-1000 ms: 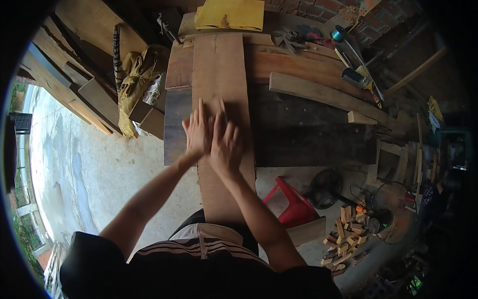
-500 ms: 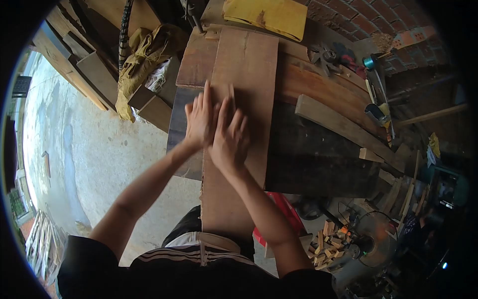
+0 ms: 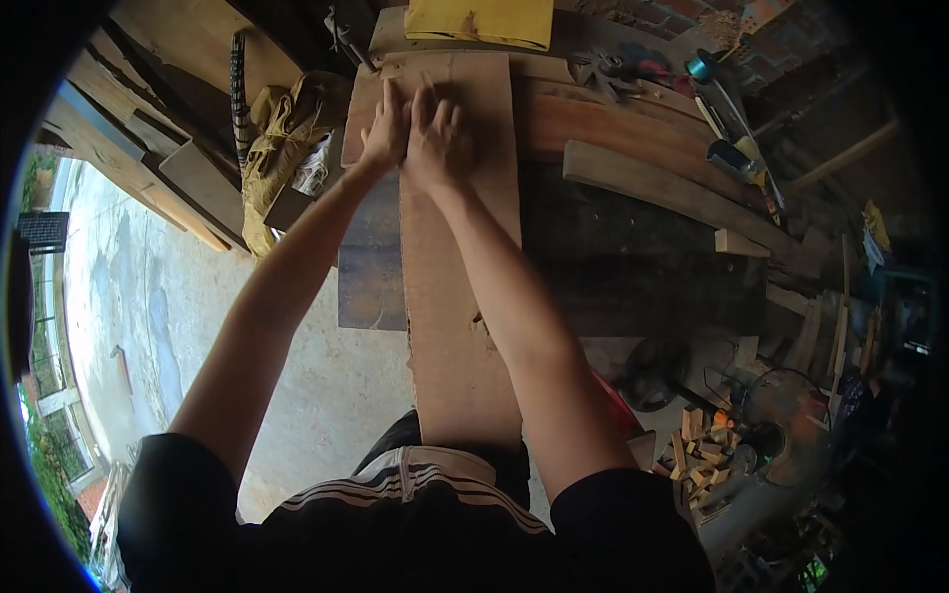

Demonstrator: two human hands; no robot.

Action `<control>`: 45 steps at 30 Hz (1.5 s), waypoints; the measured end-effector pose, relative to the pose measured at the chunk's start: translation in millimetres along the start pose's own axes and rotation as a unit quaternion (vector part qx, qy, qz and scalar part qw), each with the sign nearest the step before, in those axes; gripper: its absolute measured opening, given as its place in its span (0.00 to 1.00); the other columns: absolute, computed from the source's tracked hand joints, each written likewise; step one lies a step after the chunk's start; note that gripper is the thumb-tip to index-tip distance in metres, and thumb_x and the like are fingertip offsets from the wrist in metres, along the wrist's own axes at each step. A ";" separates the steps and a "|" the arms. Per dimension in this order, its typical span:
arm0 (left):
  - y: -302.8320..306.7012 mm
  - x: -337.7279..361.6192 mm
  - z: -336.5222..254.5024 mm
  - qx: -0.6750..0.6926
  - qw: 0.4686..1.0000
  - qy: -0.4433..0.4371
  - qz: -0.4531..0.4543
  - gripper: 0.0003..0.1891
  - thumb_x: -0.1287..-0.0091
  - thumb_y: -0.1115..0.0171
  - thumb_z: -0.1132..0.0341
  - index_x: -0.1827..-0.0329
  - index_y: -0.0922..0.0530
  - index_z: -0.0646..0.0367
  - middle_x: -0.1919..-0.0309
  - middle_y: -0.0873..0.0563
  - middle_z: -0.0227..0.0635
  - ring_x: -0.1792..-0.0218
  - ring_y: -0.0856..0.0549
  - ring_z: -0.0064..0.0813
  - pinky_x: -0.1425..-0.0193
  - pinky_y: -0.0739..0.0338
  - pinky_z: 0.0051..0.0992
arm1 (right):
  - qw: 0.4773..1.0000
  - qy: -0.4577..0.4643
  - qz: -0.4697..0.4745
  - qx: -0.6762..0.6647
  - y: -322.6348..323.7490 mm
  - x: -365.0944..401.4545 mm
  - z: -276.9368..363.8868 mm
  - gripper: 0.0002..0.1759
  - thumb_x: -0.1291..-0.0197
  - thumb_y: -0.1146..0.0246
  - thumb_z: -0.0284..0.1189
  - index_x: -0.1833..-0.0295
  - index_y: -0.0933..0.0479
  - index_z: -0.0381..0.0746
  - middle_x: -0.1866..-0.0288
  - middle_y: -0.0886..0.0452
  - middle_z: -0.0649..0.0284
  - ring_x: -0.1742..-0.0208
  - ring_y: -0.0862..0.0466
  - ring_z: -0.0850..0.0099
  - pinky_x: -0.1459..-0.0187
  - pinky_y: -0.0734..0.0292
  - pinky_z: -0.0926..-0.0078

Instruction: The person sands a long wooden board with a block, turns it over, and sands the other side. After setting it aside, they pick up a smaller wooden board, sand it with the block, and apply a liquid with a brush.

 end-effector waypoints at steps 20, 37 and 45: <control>-0.4 16.8 -9.4 -0.066 0.993 -0.095 -0.021 0.38 0.25 0.54 0.48 0.21 0.52 0.65 0.38 0.23 0.49 0.37 0.24 0.47 0.37 0.38 0.52 | 0.999 -0.017 0.048 -0.016 9.5 14.2 -5.3 0.49 0.49 0.31 0.33 0.23 0.47 0.36 0.44 0.31 0.43 0.41 0.26 0.46 0.51 0.20 0.50; -15.4 256.4 -41.8 -0.035 0.996 -0.078 0.021 0.39 0.26 0.50 0.55 0.21 0.54 0.71 0.47 0.21 0.49 0.47 0.23 0.44 0.41 0.38 0.44 | 0.998 -0.043 0.047 0.017 85.5 230.0 8.2 0.40 0.45 0.35 0.29 0.25 0.39 0.36 0.48 0.29 0.48 0.51 0.25 0.53 0.53 0.25 0.57; -20.6 315.5 -59.1 -0.038 0.991 -0.098 0.081 0.41 0.29 0.47 0.57 0.22 0.53 0.75 0.54 0.22 0.45 0.52 0.23 0.41 0.43 0.39 0.42 | 0.997 -0.045 0.057 0.030 103.0 286.4 0.3 0.40 0.41 0.35 0.29 0.25 0.41 0.30 0.39 0.31 0.38 0.47 0.24 0.44 0.48 0.23 0.53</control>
Point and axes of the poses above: each hand's wrist, its own x-axis away from the middle knuckle, its own y-axis out of the back of the hand, z = x × y, the point moved 2 cm from there along -x, towards the middle knuckle
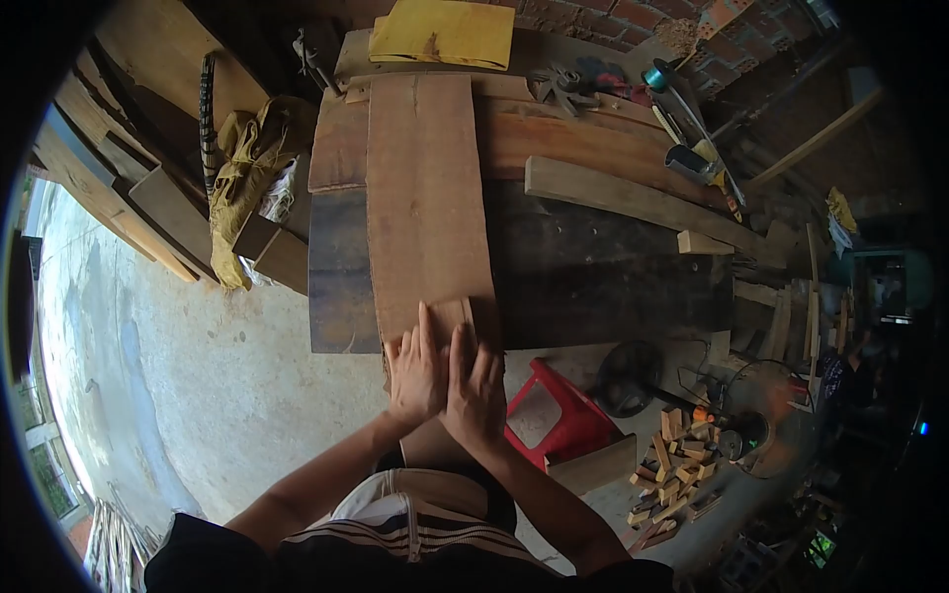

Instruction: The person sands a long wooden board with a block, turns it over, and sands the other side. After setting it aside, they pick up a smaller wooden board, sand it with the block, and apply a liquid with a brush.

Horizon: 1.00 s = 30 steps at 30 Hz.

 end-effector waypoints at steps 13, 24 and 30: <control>25.8 -427.0 80.4 -0.031 0.993 0.032 -0.107 0.31 0.25 0.59 0.46 0.23 0.43 0.50 0.37 0.21 0.44 0.35 0.24 0.46 0.38 0.42 0.58 | 0.999 0.012 -0.047 -0.008 -58.3 -387.9 -59.9 0.46 0.41 0.37 0.44 0.24 0.50 0.39 0.40 0.30 0.41 0.37 0.26 0.42 0.45 0.21 0.47; 5.4 -103.4 24.5 0.005 0.998 0.014 -0.061 0.42 0.27 0.50 0.54 0.18 0.60 0.63 0.36 0.25 0.48 0.35 0.27 0.45 0.37 0.42 0.50 | 0.996 0.059 0.040 -0.048 -9.3 -94.0 -19.5 0.55 0.55 0.29 0.32 0.21 0.48 0.38 0.43 0.33 0.44 0.44 0.28 0.48 0.44 0.27 0.54; 1.2 91.4 0.2 0.049 0.997 0.038 0.052 0.40 0.28 0.47 0.58 0.19 0.54 0.66 0.49 0.24 0.46 0.48 0.25 0.43 0.41 0.39 0.41 | 0.993 0.064 0.097 -0.008 15.7 90.9 5.9 0.53 0.55 0.28 0.37 0.22 0.43 0.37 0.39 0.34 0.38 0.46 0.27 0.47 0.43 0.29 0.52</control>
Point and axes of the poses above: each hand's wrist, its own x-axis away from the middle knuckle, its own y-axis out of the back of the hand, z = x × y, the point moved 2 cm from there along -x, towards the middle knuckle
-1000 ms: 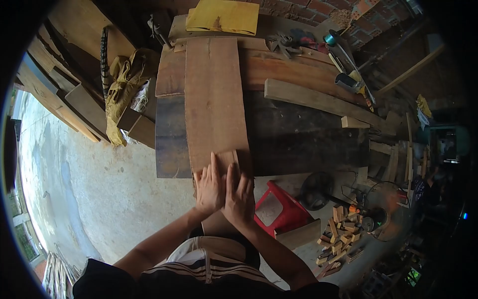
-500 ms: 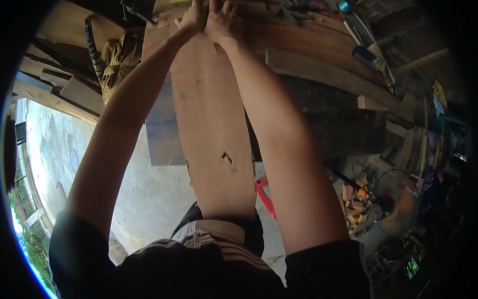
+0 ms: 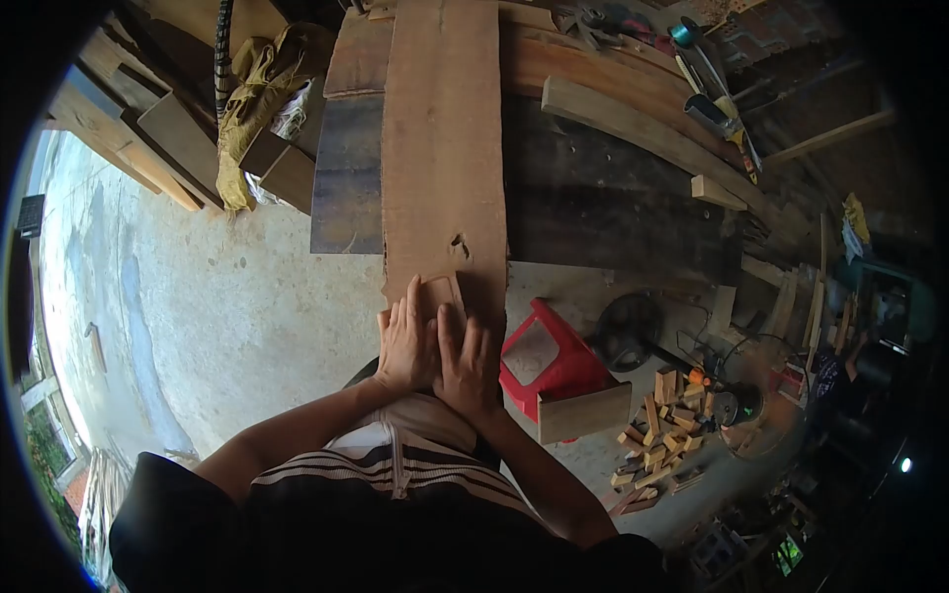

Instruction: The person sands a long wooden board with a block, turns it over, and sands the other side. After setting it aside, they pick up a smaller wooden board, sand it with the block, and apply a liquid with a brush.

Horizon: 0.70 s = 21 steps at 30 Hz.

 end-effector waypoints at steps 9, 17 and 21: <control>56.5 -204.7 44.3 -0.038 0.983 -0.035 -0.174 0.38 0.26 0.50 0.55 0.19 0.53 0.60 0.48 0.22 0.43 0.48 0.24 0.43 0.46 0.40 0.42 | 0.990 0.024 -0.100 -0.096 -6.1 -215.2 -11.9 0.49 0.51 0.31 0.31 0.23 0.44 0.35 0.43 0.34 0.39 0.46 0.29 0.43 0.46 0.29 0.49; 138.3 -472.2 103.4 -0.057 0.990 0.040 -0.120 0.30 0.23 0.59 0.45 0.21 0.45 0.42 0.30 0.26 0.47 0.32 0.28 0.54 0.31 0.43 0.64 | 0.958 -0.022 -0.256 -0.125 -51.3 -485.2 -41.2 0.52 0.47 0.29 0.39 0.22 0.50 0.39 0.39 0.36 0.34 0.35 0.34 0.36 0.34 0.40 0.36; 130.0 -472.9 109.2 -0.009 0.992 0.006 -0.128 0.31 0.24 0.57 0.49 0.20 0.47 0.44 0.31 0.27 0.50 0.31 0.28 0.52 0.30 0.40 0.57 | 0.953 0.030 -0.262 -0.148 -45.8 -474.2 -43.9 0.50 0.51 0.28 0.33 0.24 0.46 0.35 0.42 0.35 0.35 0.42 0.33 0.38 0.38 0.39 0.38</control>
Point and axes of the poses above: each hand's wrist, its own x-axis away from the middle knuckle, its own y-axis out of the back of the hand, z = x × y, the point moved 2 cm from there along -x, towards the middle knuckle
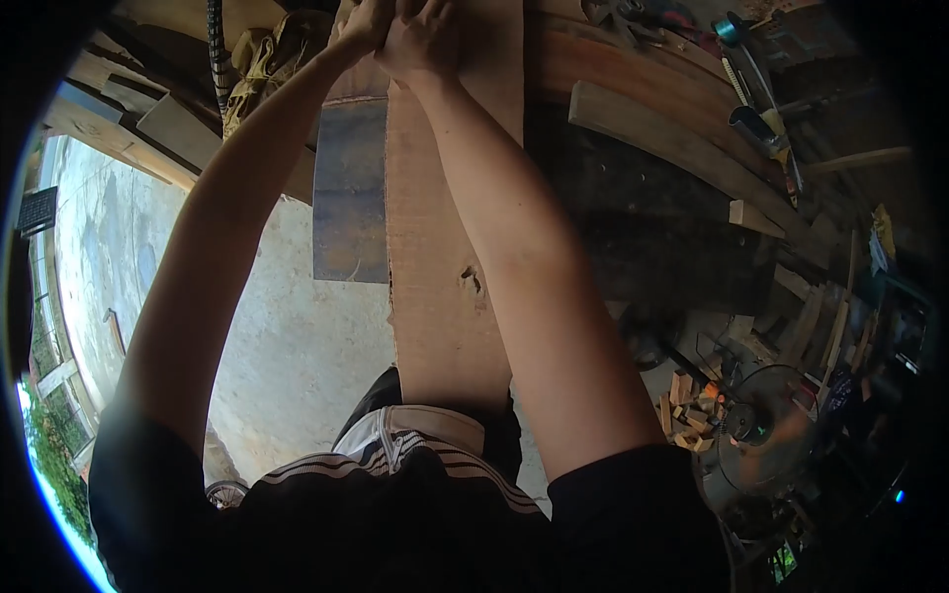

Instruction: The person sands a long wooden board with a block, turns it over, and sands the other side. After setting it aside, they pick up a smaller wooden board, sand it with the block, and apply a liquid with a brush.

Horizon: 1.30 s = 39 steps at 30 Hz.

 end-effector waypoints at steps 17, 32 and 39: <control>6.2 388.0 -68.3 0.002 1.000 0.000 0.010 0.39 0.28 0.48 0.57 0.21 0.52 0.70 0.49 0.25 0.47 0.51 0.27 0.44 0.44 0.39 0.40 | 0.973 -0.020 0.230 0.028 191.6 281.4 106.0 0.49 0.54 0.33 0.27 0.22 0.43 0.38 0.39 0.34 0.36 0.45 0.27 0.43 0.44 0.27 0.50; 11.2 -22.6 -32.9 -0.124 0.992 0.005 -0.031 0.33 0.24 0.59 0.47 0.22 0.47 0.57 0.35 0.23 0.47 0.32 0.28 0.48 0.35 0.38 0.52 | 0.991 0.027 0.085 0.102 24.8 -44.7 -16.2 0.44 0.52 0.32 0.35 0.28 0.39 0.38 0.45 0.29 0.40 0.43 0.25 0.43 0.48 0.21 0.53; -9.4 224.1 -71.1 -0.069 0.995 -0.068 -0.031 0.33 0.24 0.54 0.52 0.23 0.44 0.63 0.41 0.22 0.47 0.42 0.24 0.46 0.40 0.36 0.45 | 0.985 -0.024 0.133 0.105 146.5 165.9 51.9 0.55 0.58 0.28 0.29 0.22 0.44 0.38 0.47 0.32 0.43 0.49 0.28 0.48 0.48 0.28 0.53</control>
Point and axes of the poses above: each hand's wrist, its own x-axis away from the middle knuckle, its own y-axis out of the back of the hand, z = x × y, the point moved 2 cm from there along -x, towards the middle knuckle
